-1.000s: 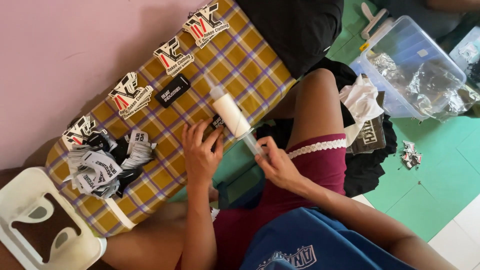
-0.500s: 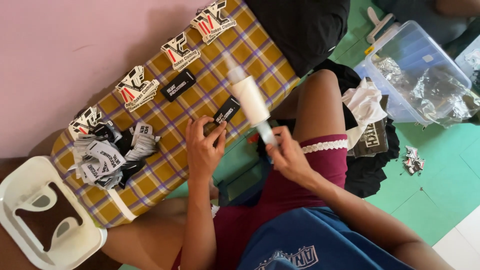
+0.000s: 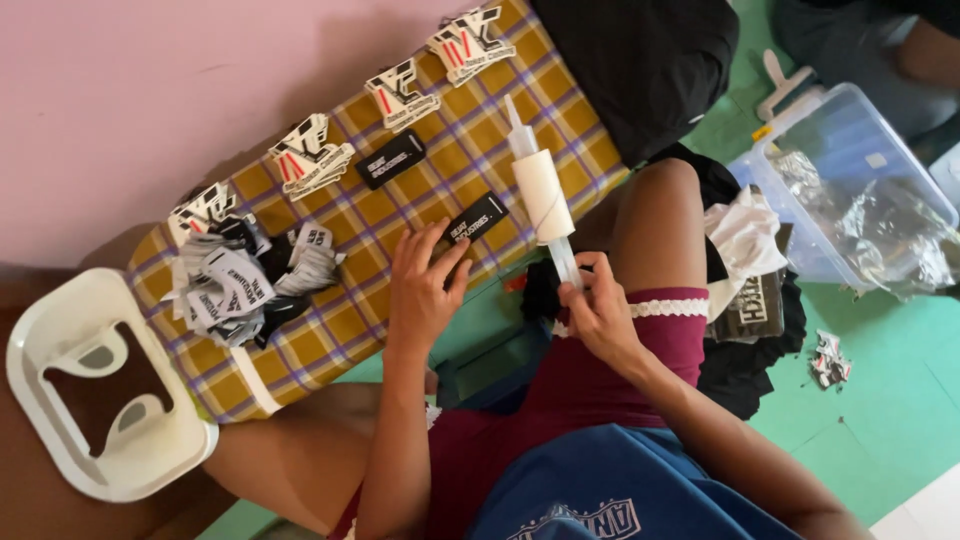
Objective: The person is organizing and applying clothing labels onto a plaid surface, using a lint roller to assist in the process.
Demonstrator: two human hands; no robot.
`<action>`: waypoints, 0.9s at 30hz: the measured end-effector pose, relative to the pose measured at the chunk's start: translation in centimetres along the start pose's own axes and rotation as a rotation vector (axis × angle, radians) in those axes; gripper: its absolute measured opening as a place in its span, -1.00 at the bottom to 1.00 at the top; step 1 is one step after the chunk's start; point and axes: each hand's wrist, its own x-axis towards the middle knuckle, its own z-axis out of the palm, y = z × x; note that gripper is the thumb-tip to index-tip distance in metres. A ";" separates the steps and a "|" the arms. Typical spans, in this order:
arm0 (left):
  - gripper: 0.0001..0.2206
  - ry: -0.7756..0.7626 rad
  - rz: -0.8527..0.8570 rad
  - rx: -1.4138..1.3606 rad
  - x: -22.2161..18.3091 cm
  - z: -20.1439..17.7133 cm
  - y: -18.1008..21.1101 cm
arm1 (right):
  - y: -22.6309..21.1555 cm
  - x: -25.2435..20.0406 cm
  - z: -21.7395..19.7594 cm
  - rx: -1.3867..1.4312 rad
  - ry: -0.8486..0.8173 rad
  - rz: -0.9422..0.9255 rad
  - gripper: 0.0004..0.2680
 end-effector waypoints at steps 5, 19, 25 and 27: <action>-0.81 -0.009 -0.028 -0.020 -0.1 0.1 0.0 | -0.3 -0.1 1.5 -0.034 -0.106 -0.035 -0.81; -0.58 0.271 0.022 0.005 -2.3 0.1 -2.5 | 2.7 0.9 0.8 0.023 -0.031 -0.104 -0.81; -0.82 1.451 -0.540 -0.726 -4.4 -13.7 -8.5 | 4.7 1.6 2.0 0.016 -0.047 -0.257 -0.82; -0.43 1.684 -0.616 -0.883 -9.0 -17.4 -13.7 | 4.2 1.5 2.2 -0.076 -0.035 -0.287 -0.89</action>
